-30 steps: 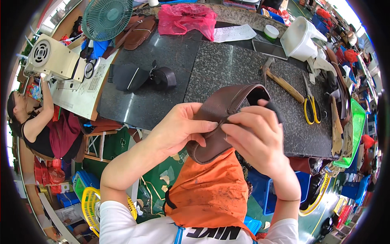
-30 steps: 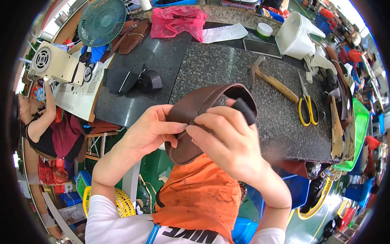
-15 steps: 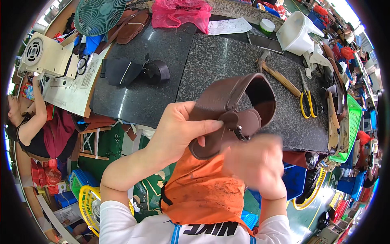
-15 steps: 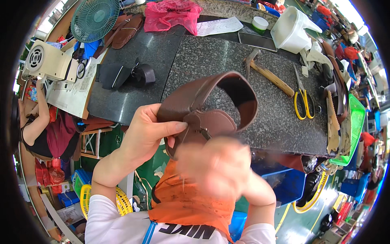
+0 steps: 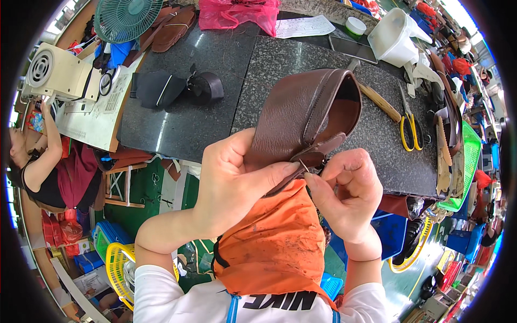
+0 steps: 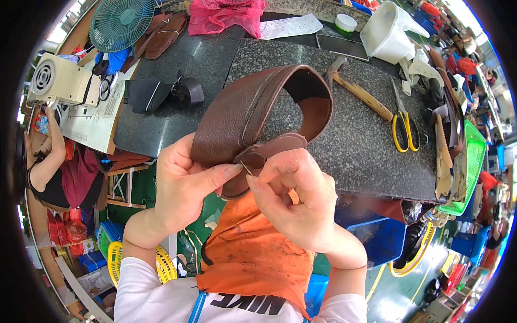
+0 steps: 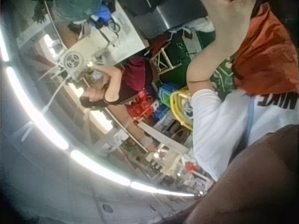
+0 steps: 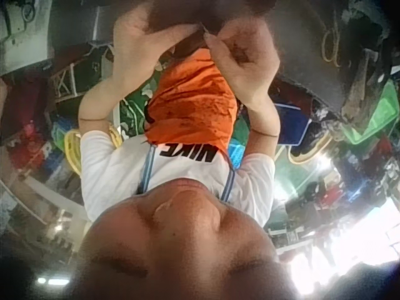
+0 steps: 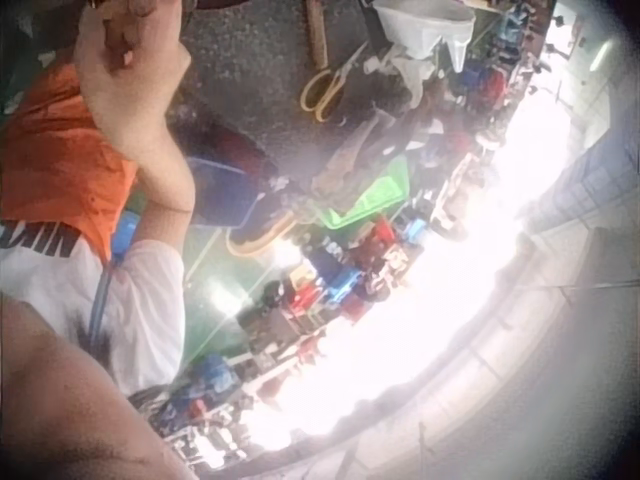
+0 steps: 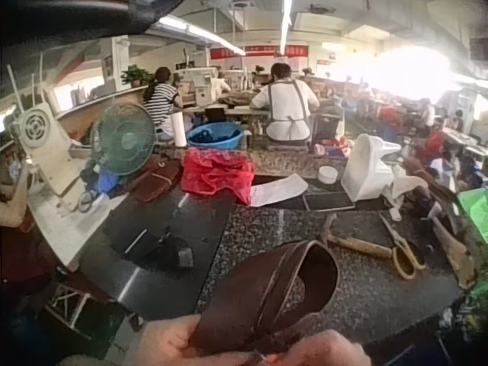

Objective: Stitching a leather component of a shoe upper by hand using a needle and thread.

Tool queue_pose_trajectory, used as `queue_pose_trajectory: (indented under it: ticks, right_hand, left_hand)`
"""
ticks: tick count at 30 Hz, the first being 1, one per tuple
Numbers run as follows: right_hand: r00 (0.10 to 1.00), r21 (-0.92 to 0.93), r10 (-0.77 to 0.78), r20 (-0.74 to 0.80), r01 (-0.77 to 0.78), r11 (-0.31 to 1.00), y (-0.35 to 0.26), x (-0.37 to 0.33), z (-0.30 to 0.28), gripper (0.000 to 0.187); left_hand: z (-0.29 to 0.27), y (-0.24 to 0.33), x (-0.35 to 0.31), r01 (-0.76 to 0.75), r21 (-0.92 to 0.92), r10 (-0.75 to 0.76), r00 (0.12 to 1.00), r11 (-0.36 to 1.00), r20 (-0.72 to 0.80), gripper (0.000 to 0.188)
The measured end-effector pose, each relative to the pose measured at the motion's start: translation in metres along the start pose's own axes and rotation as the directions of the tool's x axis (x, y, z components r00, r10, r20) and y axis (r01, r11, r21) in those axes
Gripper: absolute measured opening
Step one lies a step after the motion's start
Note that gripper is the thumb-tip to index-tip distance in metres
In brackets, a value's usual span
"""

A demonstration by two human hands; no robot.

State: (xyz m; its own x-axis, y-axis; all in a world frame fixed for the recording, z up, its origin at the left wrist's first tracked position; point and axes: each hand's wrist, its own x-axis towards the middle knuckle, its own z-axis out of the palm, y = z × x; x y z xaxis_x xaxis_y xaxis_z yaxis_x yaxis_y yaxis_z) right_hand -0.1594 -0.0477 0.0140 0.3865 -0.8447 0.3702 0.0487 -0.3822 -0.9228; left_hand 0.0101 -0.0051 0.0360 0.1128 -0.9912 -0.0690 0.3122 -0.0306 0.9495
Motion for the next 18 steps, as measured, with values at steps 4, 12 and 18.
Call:
queue_pose_trajectory:
  ticks: [4,12,18]
  right_hand:
    - [0.999,-0.036,0.040,-0.022,-0.041,0.999,-0.008,-0.004,0.003,0.027]
    - [0.912,-0.313,-0.407,-0.044,0.374,0.873,0.010,-0.006,0.011,0.033]
    - [0.867,-0.183,-0.497,0.031,0.493,0.850,0.016,-0.006,0.006,0.035]
  left_hand:
    - [-0.005,-0.014,-0.003,-0.305,0.648,0.379,0.925,0.698,0.026,0.021]
    - [-0.001,-0.017,-0.007,-0.053,-0.083,0.054,0.998,0.995,0.014,0.024]
    - [-0.001,-0.017,-0.012,-0.022,-0.178,0.032,0.998,0.984,0.052,0.026]
